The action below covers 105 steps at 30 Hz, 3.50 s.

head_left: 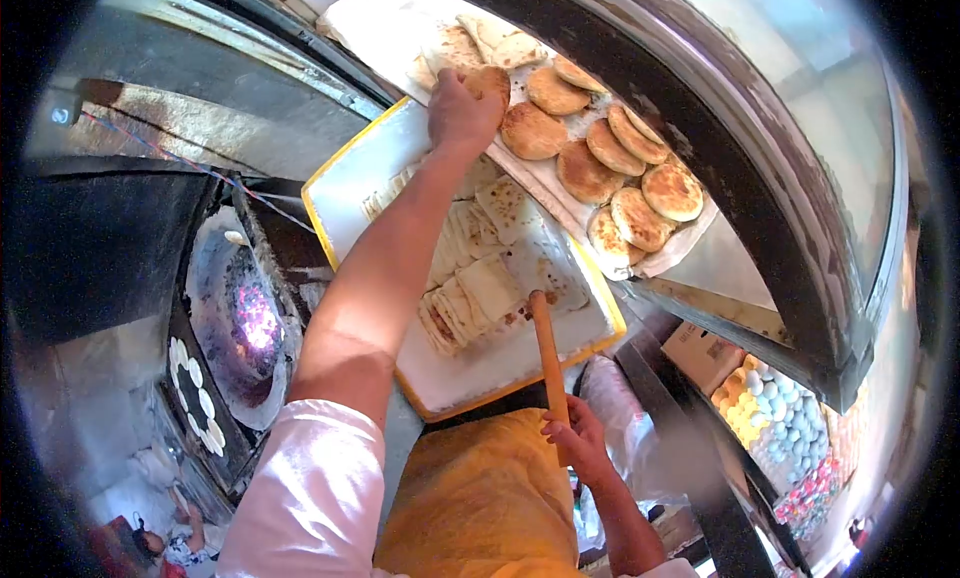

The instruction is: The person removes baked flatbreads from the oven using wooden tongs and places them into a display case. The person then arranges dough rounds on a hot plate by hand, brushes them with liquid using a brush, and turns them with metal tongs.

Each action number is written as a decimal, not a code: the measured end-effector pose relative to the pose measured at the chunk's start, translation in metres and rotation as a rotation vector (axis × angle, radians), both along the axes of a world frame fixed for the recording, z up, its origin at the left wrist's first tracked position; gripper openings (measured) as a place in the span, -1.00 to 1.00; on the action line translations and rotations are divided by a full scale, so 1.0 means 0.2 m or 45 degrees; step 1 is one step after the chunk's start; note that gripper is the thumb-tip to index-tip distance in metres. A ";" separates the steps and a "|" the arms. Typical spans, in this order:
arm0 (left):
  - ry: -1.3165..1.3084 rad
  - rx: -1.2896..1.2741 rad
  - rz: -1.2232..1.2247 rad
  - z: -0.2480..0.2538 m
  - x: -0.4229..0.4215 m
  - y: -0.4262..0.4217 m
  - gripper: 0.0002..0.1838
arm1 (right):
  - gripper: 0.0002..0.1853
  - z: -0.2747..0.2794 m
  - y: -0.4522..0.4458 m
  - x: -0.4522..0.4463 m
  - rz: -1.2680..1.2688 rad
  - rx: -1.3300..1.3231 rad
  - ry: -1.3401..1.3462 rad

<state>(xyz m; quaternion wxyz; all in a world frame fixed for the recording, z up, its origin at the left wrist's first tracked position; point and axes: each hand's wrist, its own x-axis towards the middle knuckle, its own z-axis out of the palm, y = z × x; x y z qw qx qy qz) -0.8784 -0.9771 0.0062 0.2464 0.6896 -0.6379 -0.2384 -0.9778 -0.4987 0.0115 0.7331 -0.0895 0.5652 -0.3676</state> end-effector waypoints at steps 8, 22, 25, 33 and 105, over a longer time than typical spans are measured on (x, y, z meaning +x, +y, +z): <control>1.220 0.277 -0.088 -0.43 0.14 -0.15 -0.55 | -0.40 0.01 -0.02 -0.02 -0.081 -0.068 0.147; 2.510 1.108 -0.039 0.25 0.58 1.15 -0.38 | -0.25 0.29 -0.26 0.13 -0.068 -0.590 0.950; 2.389 1.149 0.084 0.25 0.69 1.21 -0.39 | -0.26 0.30 -0.24 0.18 0.246 -0.581 1.272; 2.119 0.953 -0.210 0.27 0.85 1.29 -0.48 | -0.30 0.39 -0.13 0.39 0.056 -0.490 1.144; 1.615 0.686 0.123 0.10 0.64 0.64 -0.53 | -0.56 0.18 -1.12 0.06 -0.409 -0.045 -0.182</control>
